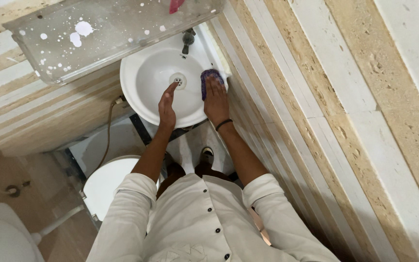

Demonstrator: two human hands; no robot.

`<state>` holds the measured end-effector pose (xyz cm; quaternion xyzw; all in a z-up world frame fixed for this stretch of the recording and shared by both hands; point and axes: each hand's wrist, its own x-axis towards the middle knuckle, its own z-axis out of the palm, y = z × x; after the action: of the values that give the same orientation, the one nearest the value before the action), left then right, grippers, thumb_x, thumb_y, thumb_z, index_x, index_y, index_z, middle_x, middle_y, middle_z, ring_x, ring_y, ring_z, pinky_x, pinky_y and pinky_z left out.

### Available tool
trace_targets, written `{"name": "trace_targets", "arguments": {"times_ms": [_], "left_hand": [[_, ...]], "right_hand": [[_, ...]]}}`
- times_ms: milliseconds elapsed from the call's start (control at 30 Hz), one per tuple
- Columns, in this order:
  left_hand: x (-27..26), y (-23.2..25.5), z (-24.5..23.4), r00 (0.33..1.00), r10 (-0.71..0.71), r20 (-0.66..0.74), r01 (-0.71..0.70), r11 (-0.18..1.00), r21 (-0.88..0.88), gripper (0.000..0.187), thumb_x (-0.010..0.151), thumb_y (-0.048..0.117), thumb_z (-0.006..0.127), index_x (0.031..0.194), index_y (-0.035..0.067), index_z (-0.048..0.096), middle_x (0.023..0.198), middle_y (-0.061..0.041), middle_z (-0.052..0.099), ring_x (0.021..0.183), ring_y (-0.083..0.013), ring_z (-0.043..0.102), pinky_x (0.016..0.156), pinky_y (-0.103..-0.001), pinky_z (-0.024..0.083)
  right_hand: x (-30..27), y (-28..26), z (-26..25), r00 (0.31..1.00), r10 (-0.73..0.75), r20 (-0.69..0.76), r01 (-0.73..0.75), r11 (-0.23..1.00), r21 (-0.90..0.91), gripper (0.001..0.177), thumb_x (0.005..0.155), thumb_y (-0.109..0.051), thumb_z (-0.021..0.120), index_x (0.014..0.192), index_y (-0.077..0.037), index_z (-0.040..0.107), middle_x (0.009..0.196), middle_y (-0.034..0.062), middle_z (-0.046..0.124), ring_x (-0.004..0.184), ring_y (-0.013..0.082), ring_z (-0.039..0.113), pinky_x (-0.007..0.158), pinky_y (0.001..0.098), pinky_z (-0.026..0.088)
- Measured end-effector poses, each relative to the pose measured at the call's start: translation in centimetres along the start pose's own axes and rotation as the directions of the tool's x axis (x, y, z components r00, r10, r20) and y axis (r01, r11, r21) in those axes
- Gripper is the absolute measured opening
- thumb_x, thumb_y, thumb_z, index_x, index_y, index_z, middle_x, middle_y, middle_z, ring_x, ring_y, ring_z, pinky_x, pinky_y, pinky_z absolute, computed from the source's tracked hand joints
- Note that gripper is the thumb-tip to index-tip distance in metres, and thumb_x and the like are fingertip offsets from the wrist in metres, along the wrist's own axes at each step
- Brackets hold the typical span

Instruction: The person scrubs the inside of a white bathroom sink with a purple cloth. They wipe the basin, the drain area, and the rim repeatedly. The person also wipes the countertop around the sink.

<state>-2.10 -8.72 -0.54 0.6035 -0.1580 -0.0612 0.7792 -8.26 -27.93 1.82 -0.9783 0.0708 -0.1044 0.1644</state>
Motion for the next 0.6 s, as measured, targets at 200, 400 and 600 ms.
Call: {"name": "trace_targets", "arguments": {"times_ms": [200, 400, 600], "left_hand": [[-0.04, 0.08, -0.02, 1.0, -0.026, -0.003, 0.026, 1.0, 0.013, 0.063, 0.115, 0.041, 0.028, 0.15, -0.007, 0.047, 0.155, -0.023, 0.051, 0.152, -0.033, 0.04, 0.131, -0.044, 0.023], [0.04, 0.43, 0.05, 1.0, -0.024, -0.01, 0.024, 1.0, 0.015, 0.065, 0.115, 0.044, 0.028, 0.15, -0.006, 0.048, 0.155, -0.023, 0.051, 0.152, -0.0329, 0.041, 0.131, -0.044, 0.024], [0.05, 0.8, 0.1, 0.999, -0.031, -0.014, 0.031, 1.0, -0.001, 0.066, 0.114, 0.046, 0.029, 0.15, -0.006, 0.048, 0.155, -0.023, 0.051, 0.152, -0.0323, 0.04, 0.131, -0.044, 0.023]], "right_hand": [[0.16, -0.14, 0.17, 0.999, 0.027, 0.016, -0.028, 0.999, 0.023, 0.065, 0.095, -0.005, 0.05, 0.158, 0.0, 0.035, 0.166, 0.0201, 0.034, 0.153, 0.0369, 0.031, 0.127, 0.0506, 0.019], [0.14, -0.01, 0.5, 1.0, 0.015, 0.006, -0.015, 1.0, -0.002, 0.065, 0.096, -0.004, 0.049, 0.159, 0.0, 0.034, 0.166, 0.0205, 0.033, 0.154, 0.0372, 0.03, 0.128, 0.0503, 0.018], [-0.01, -0.03, 0.51, 1.0, 0.006, -0.016, -0.006, 1.0, 0.016, 0.064, 0.097, -0.006, 0.049, 0.159, 0.001, 0.033, 0.166, 0.0205, 0.034, 0.154, 0.0372, 0.031, 0.128, 0.0503, 0.017]]}}
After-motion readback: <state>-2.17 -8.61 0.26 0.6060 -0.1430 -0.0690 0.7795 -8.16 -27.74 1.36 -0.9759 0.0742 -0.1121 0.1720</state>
